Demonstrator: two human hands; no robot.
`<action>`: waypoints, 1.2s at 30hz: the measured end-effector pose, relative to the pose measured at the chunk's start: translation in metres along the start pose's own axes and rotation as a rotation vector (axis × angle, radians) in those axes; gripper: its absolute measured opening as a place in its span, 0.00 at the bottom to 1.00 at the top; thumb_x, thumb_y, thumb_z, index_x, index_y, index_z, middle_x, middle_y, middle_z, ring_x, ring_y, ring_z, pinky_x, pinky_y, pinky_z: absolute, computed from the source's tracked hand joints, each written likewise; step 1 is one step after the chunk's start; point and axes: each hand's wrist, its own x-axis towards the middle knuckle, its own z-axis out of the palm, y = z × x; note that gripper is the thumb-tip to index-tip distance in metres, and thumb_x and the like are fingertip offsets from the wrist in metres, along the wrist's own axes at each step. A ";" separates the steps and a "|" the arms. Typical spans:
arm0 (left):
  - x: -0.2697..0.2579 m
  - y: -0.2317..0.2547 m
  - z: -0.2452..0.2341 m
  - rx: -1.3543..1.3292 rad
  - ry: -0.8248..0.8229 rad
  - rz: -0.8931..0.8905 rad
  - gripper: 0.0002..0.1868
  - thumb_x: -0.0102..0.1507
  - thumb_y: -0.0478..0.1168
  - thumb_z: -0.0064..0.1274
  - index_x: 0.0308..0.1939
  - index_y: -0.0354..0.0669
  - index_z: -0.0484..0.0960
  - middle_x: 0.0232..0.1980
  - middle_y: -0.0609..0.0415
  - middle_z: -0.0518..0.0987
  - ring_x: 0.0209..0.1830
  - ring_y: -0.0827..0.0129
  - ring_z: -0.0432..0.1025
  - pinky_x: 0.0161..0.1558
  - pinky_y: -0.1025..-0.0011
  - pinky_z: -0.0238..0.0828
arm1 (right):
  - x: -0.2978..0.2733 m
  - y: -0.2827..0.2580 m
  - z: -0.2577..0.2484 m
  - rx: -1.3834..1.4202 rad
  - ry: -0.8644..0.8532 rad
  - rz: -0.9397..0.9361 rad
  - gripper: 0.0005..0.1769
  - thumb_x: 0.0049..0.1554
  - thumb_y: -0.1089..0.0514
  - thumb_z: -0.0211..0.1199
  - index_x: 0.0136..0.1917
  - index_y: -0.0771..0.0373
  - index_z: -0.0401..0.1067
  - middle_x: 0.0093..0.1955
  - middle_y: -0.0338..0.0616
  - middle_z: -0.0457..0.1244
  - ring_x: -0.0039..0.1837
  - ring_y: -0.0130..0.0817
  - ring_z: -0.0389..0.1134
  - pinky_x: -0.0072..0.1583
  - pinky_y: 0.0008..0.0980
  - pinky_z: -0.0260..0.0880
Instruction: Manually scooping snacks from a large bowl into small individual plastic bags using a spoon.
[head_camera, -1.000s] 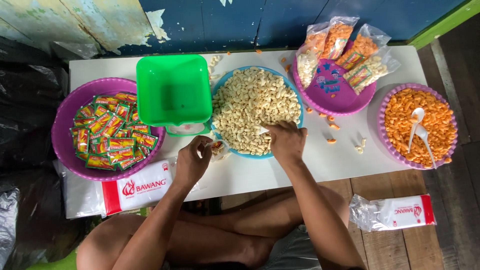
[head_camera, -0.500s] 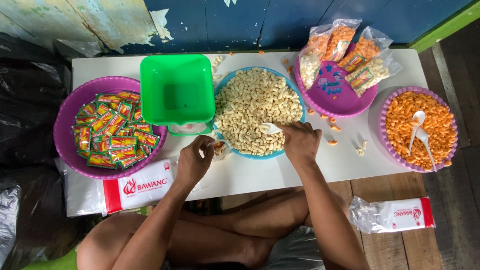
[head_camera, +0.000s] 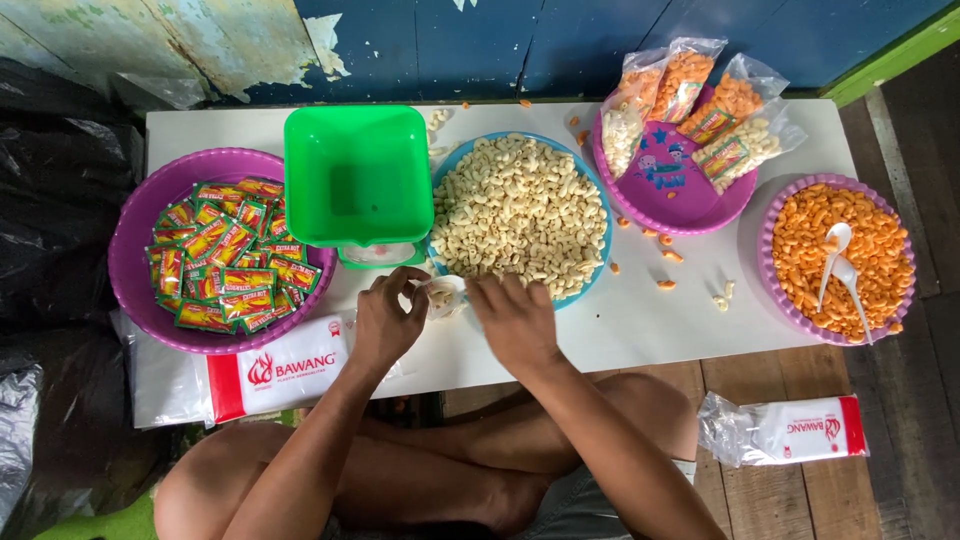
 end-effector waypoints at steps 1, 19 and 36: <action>0.000 0.001 -0.001 0.001 0.002 0.001 0.08 0.59 0.42 0.54 0.42 0.59 0.83 0.24 0.60 0.79 0.40 0.63 0.79 0.47 0.58 0.75 | -0.007 0.004 0.007 0.000 0.003 -0.001 0.17 0.53 0.64 0.60 0.52 0.44 0.77 0.46 0.34 0.65 0.47 0.35 0.65 0.47 0.37 0.57; -0.011 0.022 -0.029 -0.313 -0.101 -0.163 0.12 0.64 0.35 0.49 0.49 0.55 0.80 0.31 0.50 0.82 0.37 0.55 0.75 0.49 0.56 0.73 | 0.003 0.010 0.014 0.436 -0.180 -0.068 0.05 0.59 0.56 0.65 0.50 0.47 0.73 0.55 0.36 0.62 0.59 0.41 0.66 0.51 0.39 0.60; -0.012 0.083 -0.095 0.197 -0.322 0.314 0.05 0.62 0.37 0.53 0.40 0.44 0.77 0.42 0.50 0.75 0.39 0.43 0.79 0.39 0.49 0.80 | 0.052 0.032 -0.063 0.772 -0.590 -0.114 0.06 0.55 0.59 0.63 0.37 0.55 0.68 0.47 0.41 0.62 0.52 0.47 0.67 0.50 0.44 0.69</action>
